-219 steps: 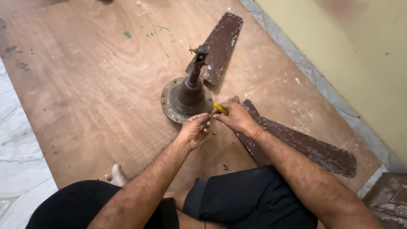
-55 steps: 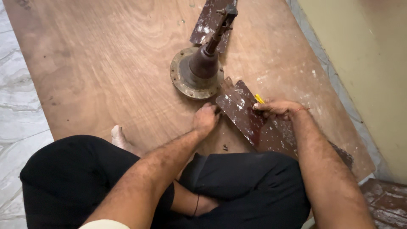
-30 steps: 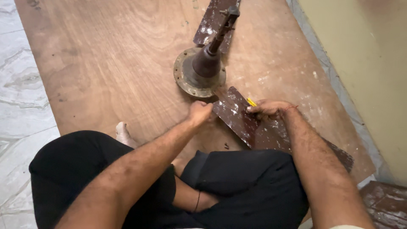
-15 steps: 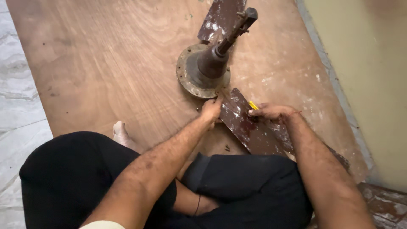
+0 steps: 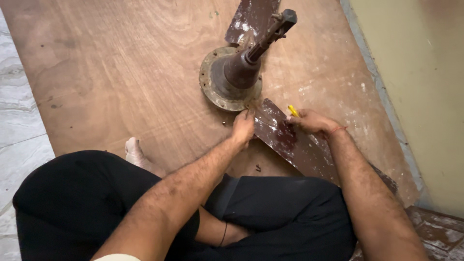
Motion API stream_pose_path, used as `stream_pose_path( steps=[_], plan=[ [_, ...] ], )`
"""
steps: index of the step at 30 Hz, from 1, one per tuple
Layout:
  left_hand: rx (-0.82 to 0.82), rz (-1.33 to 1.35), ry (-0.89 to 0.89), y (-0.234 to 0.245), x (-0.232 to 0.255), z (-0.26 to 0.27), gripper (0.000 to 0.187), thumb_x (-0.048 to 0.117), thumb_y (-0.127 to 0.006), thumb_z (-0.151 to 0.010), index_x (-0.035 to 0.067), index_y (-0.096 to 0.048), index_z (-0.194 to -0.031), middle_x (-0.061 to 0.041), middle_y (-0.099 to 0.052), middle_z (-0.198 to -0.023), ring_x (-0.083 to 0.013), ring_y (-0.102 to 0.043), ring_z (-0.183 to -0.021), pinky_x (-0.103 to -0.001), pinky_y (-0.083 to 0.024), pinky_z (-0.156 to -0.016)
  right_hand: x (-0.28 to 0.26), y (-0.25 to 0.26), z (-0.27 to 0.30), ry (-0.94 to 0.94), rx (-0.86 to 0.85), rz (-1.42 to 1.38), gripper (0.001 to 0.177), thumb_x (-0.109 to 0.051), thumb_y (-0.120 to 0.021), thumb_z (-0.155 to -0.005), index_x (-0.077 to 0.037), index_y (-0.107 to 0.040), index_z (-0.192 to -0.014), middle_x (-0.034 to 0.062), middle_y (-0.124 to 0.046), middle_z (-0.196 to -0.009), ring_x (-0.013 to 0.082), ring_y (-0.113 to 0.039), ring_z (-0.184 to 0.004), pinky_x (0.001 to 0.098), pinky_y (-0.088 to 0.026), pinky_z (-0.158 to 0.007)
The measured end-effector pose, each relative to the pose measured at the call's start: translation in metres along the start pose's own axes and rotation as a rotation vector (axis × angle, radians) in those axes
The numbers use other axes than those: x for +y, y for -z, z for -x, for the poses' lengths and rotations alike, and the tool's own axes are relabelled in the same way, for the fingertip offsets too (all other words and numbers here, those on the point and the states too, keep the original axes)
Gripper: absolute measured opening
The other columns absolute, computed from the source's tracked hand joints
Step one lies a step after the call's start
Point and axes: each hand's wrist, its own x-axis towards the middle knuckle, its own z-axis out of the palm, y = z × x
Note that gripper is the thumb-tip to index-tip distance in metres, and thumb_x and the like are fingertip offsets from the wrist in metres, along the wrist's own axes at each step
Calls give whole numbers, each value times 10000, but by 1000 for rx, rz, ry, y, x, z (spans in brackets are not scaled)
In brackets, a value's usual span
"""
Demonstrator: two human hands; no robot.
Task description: The person sits on the floor and attaches three fan blades to a ceiling fan motor housing using a yellow screwdriver. They align each blade, insert screws, and tighten them one at a time until all blades are secured.
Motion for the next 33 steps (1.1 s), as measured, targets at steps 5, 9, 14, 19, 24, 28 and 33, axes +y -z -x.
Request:
stream_pose_path(
  steps=[5,9,14,19,24,28,33],
  plan=[
    [14,-3,29,0,0,0,490,350,-516,-1033,-22,-611,-1337,-152,-699,-1282,-238,-641,-1156,-346,-487,-991,-28,-4,6,193,251,210,461,-416,-636,-990,-25,-656,-1234,138,-741,-1007,201,-689,-889,353,-544,-829],
    [24,-34,87,2,2,-1,507,359,-524,-1027,-10,-582,-1370,-141,-660,-1326,-234,-615,-1197,-346,-472,-1008,-68,-25,19,383,361,217,348,-357,-653,-996,-42,-704,-1133,150,-755,-985,235,-698,-886,384,-545,-821],
    [21,-29,15,1,-1,0,502,338,-520,-1031,-50,-595,-1341,-175,-695,-1285,-252,-644,-1167,-350,-486,-1003,-107,-47,22,457,402,216,245,-251,-676,-976,-51,-711,-1113,193,-736,-921,293,-704,-820,410,-538,-777],
    [71,-52,-14,-2,-6,-1,485,313,-517,-1032,-54,-593,-1339,-174,-678,-1297,-243,-631,-1177,-341,-472,-1010,-120,-50,16,501,443,162,233,-202,-687,-929,-65,-729,-1112,192,-748,-935,286,-728,-836,389,-550,-790],
    [63,-6,13,-1,-9,-2,471,307,-505,-1043,-60,-600,-1322,-185,-702,-1257,-256,-644,-1132,-348,-489,-988,-120,-59,9,445,467,81,244,-191,-691,-907,-79,-734,-1119,182,-765,-946,300,-753,-874,394,-568,-811],
    [55,17,-27,0,-6,-1,438,294,-525,-1050,-60,-600,-1297,-146,-693,-1202,-199,-633,-1068,-333,-491,-950,-118,-69,5,561,619,130,282,-161,-718,-893,-64,-726,-1158,224,-734,-1010,369,-716,-942,415,-549,-829],
    [42,45,-14,-2,0,1,375,264,-524,-1043,-51,-694,-1156,-125,-742,-976,-185,-623,-862,-348,-520,-813,-117,-71,0,572,660,140,260,-126,-713,-875,-62,-742,-1126,223,-736,-1020,380,-710,-967,416,-549,-841]
  ],
)
